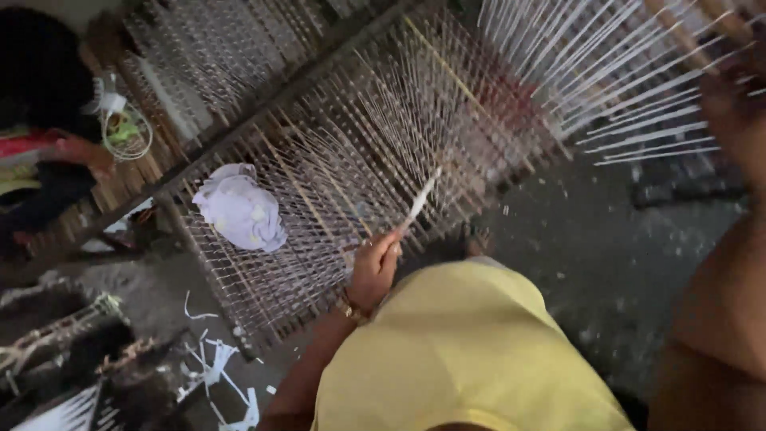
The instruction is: Dipping bundles of wicks into a wax vat and hanging them on a drying rack in a candle workshop.
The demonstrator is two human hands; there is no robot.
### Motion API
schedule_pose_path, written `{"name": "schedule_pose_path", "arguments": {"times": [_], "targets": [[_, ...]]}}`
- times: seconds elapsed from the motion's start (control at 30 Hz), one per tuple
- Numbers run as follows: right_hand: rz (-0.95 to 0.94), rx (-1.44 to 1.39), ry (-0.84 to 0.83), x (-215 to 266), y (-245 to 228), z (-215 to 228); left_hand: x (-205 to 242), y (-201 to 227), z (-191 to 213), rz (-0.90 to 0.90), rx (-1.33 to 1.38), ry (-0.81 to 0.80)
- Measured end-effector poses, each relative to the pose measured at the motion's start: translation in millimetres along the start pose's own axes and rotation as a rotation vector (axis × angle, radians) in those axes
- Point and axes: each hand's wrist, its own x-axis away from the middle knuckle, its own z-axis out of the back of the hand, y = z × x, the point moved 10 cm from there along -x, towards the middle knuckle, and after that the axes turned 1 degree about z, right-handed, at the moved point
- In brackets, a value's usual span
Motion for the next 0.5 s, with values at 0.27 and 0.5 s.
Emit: {"name": "schedule_pose_path", "arguments": {"times": [0.27, 0.5], "targets": [[0.095, 0.696, -0.114, -97.2, -32.8, -45.4, -9.5, -5.1, -13.7, 0.295, -0.016, 0.066], [-0.278, 0.686, -0.408, -107.0, 12.3, -155.4, 0.9, -4.7, -25.3, 0.391, -0.118, 0.145]]}}
